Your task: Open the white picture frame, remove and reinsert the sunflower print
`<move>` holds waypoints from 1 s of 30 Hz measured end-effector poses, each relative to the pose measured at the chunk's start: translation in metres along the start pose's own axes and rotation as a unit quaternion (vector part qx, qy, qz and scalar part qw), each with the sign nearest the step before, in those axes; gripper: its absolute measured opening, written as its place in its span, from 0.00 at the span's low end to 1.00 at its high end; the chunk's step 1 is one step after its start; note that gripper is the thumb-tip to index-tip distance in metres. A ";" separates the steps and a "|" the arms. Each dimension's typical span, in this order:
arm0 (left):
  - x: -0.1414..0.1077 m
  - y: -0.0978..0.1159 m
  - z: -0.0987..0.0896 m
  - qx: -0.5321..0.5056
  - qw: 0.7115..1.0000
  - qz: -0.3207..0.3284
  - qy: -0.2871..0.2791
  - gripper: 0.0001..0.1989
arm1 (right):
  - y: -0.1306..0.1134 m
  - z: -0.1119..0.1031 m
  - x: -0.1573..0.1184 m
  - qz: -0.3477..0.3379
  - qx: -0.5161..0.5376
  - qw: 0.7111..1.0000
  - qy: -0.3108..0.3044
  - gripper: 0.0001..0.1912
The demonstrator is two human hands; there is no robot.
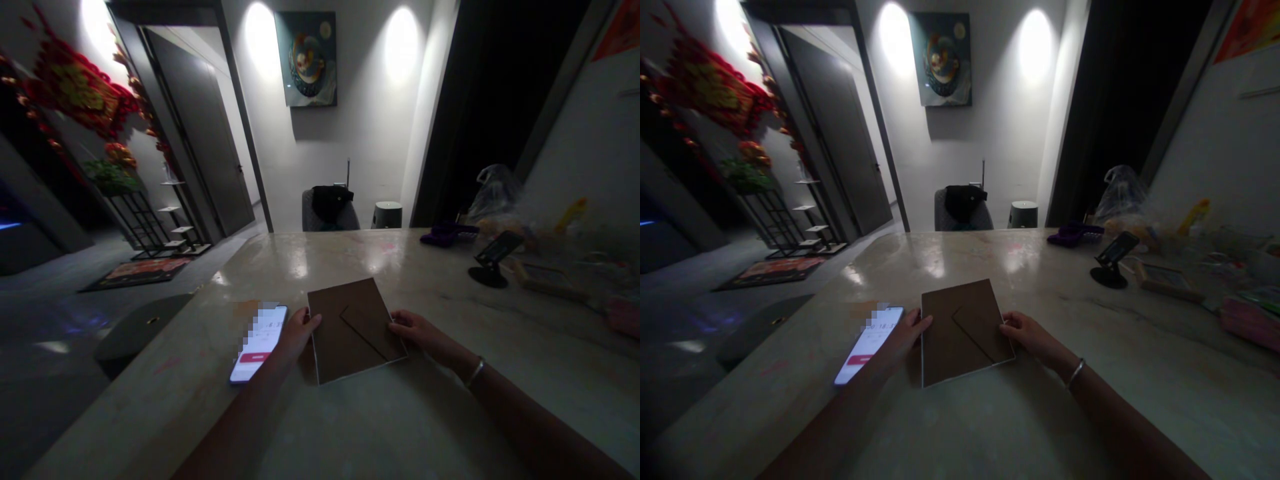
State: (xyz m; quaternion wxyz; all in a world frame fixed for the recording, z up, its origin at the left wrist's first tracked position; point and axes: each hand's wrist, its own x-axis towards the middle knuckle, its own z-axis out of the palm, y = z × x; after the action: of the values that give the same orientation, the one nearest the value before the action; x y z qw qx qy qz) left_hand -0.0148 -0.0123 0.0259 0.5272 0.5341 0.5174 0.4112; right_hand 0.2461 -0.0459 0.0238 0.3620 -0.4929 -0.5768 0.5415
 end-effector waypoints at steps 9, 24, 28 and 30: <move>-0.011 0.009 0.008 -0.022 0.998 -0.021 -0.062 0.15 | 0.008 0.001 0.009 -0.010 -0.066 0.992 0.112 0.18; 0.001 -0.006 0.009 -0.142 0.987 -0.067 -0.027 0.16 | 0.021 0.009 0.011 -0.168 -0.243 0.941 0.165 0.16; 0.003 -0.007 0.010 -0.155 0.985 -0.066 -0.040 0.20 | 0.010 0.022 -0.005 -0.192 -0.319 0.926 0.069 0.21; 0.003 -0.006 0.012 -0.161 0.983 -0.069 -0.051 0.21 | 0.007 0.027 -0.011 -0.192 -0.343 0.919 0.045 0.25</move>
State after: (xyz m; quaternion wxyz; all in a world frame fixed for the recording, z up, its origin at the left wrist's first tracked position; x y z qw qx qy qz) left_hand -0.0032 -0.0121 0.0183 0.6594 0.4255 0.4520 0.4240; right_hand 0.2246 -0.0639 0.0141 0.2931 -0.4906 -0.7938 0.2082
